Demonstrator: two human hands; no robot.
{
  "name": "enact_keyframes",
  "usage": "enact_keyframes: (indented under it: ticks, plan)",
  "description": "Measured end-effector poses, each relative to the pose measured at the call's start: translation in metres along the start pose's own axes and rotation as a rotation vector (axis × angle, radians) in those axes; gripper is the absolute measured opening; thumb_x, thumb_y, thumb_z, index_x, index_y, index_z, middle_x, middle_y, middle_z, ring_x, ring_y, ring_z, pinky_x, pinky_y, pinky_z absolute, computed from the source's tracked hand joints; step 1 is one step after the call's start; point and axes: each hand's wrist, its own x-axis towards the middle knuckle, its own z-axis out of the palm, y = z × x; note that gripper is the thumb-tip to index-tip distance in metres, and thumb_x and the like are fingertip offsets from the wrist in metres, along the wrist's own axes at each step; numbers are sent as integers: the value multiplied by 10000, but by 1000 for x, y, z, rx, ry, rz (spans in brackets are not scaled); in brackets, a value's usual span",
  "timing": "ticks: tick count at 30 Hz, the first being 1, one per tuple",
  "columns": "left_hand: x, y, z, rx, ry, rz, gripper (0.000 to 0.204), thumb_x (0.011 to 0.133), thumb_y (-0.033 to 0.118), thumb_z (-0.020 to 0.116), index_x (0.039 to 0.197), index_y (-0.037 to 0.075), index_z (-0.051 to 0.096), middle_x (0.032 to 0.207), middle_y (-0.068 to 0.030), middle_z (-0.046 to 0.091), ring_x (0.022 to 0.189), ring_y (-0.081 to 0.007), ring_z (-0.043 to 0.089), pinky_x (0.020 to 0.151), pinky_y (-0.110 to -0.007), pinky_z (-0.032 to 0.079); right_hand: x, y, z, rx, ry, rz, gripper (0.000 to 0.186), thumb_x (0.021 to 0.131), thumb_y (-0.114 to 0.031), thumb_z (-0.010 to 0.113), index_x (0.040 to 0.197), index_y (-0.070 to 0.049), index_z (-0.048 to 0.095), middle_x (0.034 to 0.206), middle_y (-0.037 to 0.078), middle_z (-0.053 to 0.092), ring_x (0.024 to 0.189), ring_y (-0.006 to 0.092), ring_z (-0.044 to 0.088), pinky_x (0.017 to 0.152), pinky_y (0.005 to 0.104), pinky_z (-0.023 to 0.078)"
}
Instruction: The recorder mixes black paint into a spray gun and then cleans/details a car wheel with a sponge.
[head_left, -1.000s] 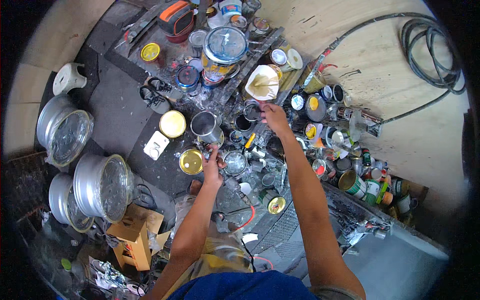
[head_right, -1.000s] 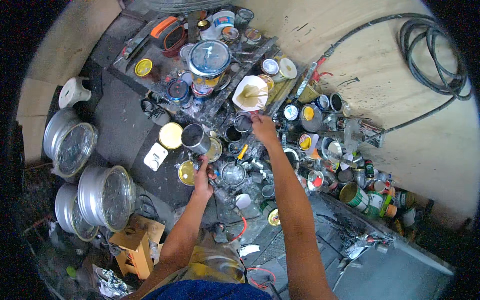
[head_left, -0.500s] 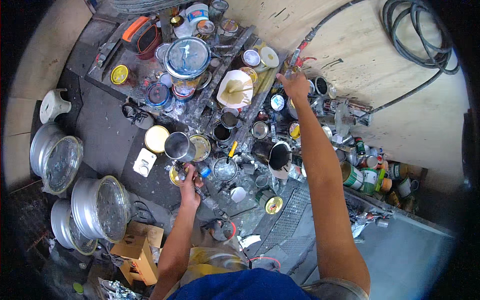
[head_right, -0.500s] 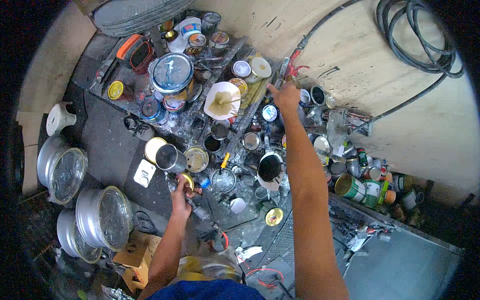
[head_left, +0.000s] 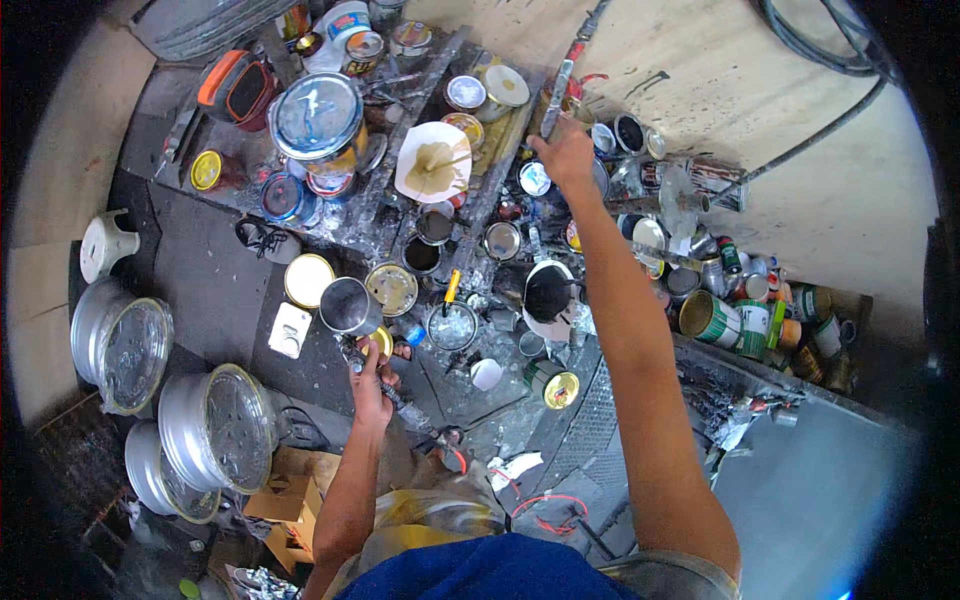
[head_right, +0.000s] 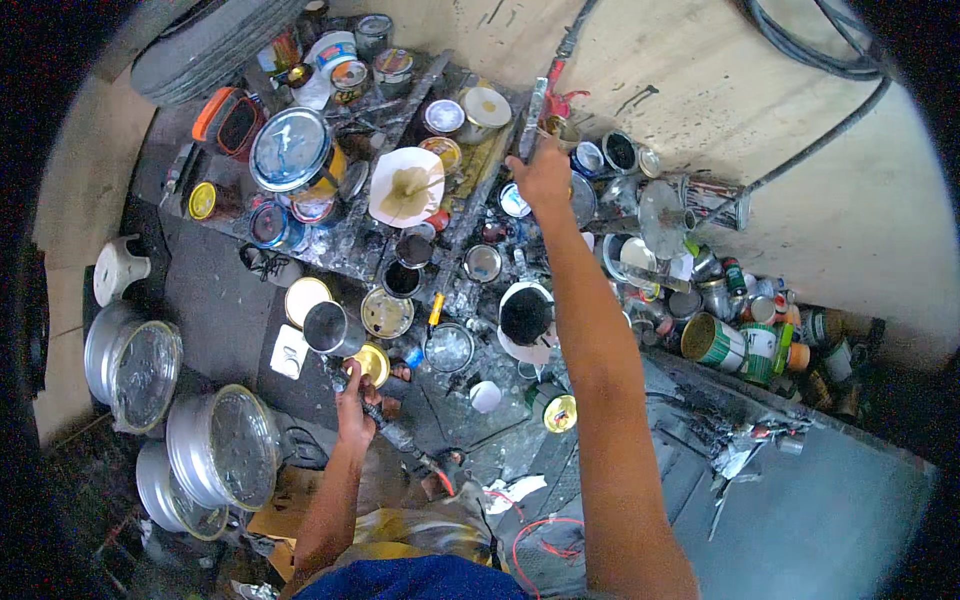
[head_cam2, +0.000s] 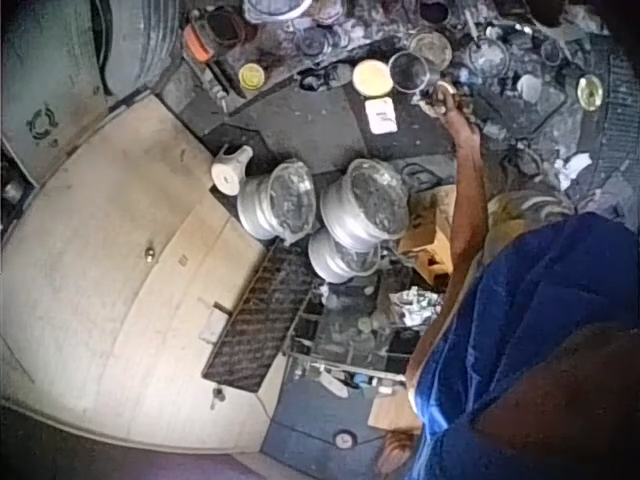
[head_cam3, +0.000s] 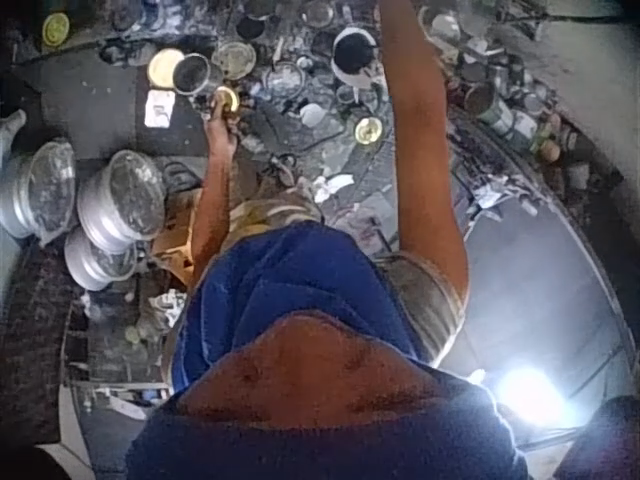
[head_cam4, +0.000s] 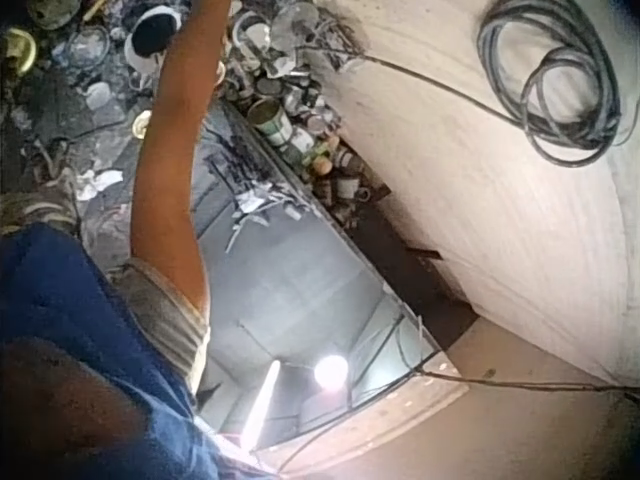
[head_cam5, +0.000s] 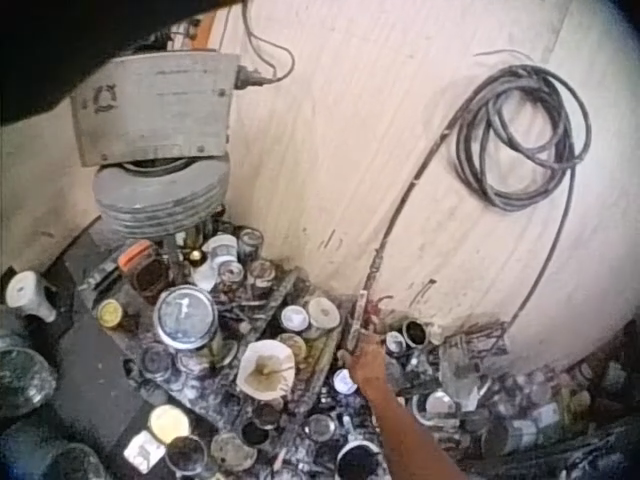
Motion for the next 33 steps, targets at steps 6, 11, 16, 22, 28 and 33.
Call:
enact_keyframes:
  ticks: [6,11,16,22,28,33]
  plan:
    - [4,-3,-11,29,-5,-14,217,1029,285,772,1204,240,652,813,73,586,548,-42,483,518,-235,382,-27,-49,-47,-197,-600,193,659,710,-476,974,1145,-53,716,1191,233,714,1108,414,731,917,492,607]
    - [-3,-3,3,65,-9,21,219,1025,277,776,1203,243,653,810,77,578,538,-42,484,507,-239,393,-28,-41,-42,-268,-675,108,481,765,-416,942,1054,-92,735,1168,155,707,1090,387,722,927,499,590]
    - [-10,4,7,87,-7,-3,280,1018,292,786,1246,236,633,867,59,573,653,-46,488,572,-231,391,-37,-31,-33,-246,-627,66,464,770,-364,921,1090,-78,745,1155,190,703,1059,402,726,919,505,594]
    - [-6,7,-7,69,-46,32,291,1017,269,788,1259,233,631,853,48,574,625,-50,475,563,-231,373,-41,-32,-35,-24,-534,50,362,779,-297,882,1006,-28,796,1002,212,754,972,416,738,889,508,604]
    - [-5,1,-5,39,-33,3,302,1014,228,789,1272,239,632,840,53,565,606,-63,464,568,-254,378,-57,1,-38,599,-494,551,170,960,-168,754,1009,-14,805,816,119,771,702,253,795,602,348,611]
    - [-7,3,-4,66,-60,31,202,1011,256,792,1140,215,643,822,68,572,580,-37,483,538,-235,394,-67,-4,-60,742,-416,724,203,1010,-161,711,1049,23,786,873,75,782,682,186,789,568,290,612]
